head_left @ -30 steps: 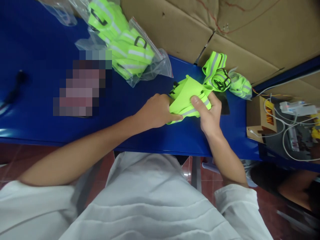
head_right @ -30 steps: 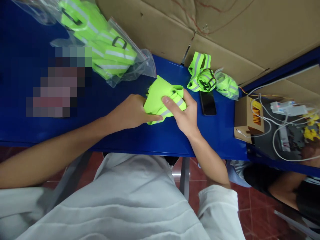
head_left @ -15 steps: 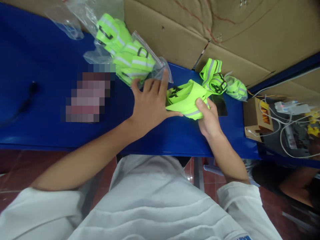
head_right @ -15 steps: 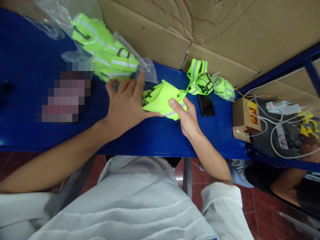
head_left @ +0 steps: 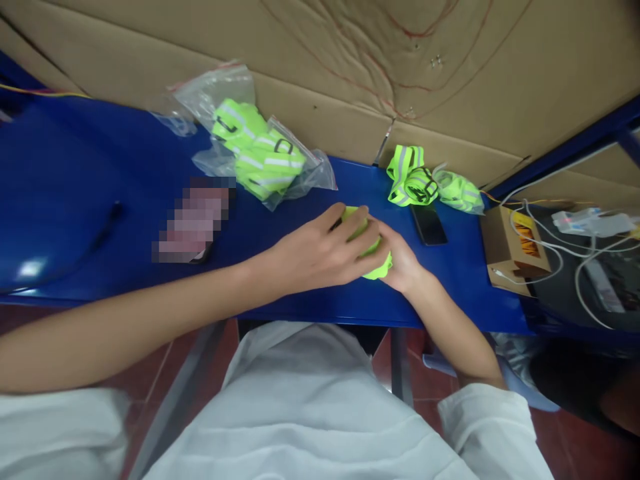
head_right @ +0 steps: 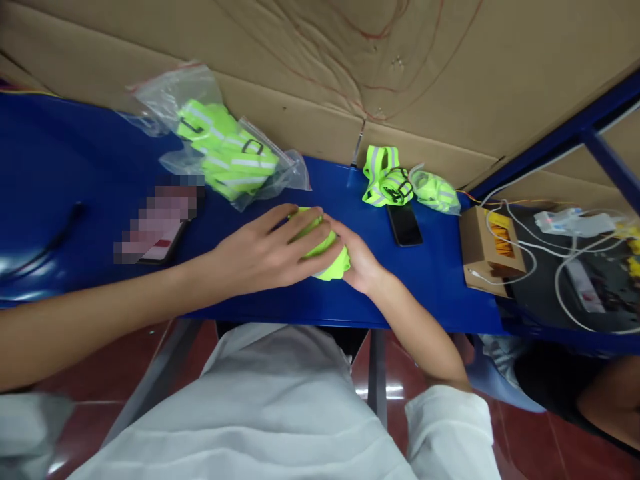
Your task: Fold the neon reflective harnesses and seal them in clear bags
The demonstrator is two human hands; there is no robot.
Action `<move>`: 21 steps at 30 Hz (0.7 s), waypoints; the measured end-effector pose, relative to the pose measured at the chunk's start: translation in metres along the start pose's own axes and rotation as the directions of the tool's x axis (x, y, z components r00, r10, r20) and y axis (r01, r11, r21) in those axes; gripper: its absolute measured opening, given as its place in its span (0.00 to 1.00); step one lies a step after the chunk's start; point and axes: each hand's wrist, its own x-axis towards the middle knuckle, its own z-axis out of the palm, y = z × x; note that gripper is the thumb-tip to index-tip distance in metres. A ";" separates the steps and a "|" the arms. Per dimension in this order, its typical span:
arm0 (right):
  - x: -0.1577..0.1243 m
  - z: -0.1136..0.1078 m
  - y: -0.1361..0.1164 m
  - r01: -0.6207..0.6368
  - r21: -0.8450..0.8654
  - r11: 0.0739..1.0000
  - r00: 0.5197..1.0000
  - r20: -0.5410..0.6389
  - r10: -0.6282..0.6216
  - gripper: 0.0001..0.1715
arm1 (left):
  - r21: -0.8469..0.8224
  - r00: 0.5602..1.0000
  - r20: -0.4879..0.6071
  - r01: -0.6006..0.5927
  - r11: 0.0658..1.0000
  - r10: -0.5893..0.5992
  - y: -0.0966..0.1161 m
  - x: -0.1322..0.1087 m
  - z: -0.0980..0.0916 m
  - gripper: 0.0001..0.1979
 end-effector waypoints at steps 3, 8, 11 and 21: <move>0.001 -0.002 0.005 0.057 -0.085 0.995 0.998 0.004 -0.057 0.20 | 0.159 1.000 -0.012 0.004 0.987 -0.002 0.006 0.005 0.004 0.21; 0.008 -0.008 0.014 0.149 -0.303 0.941 0.984 -0.050 -0.172 0.35 | 0.281 0.997 -0.033 0.081 0.956 -0.075 -0.004 0.002 0.018 0.15; 0.011 -0.016 0.009 0.197 -0.497 0.845 0.956 -0.095 -0.279 0.39 | 0.079 0.974 -0.062 0.222 0.972 -0.217 -0.024 -0.004 0.021 0.16; 0.011 -0.014 0.033 0.592 -0.602 0.536 0.780 0.259 -0.570 0.57 | -0.883 0.754 0.082 0.358 0.303 -0.652 -0.032 0.002 0.061 0.32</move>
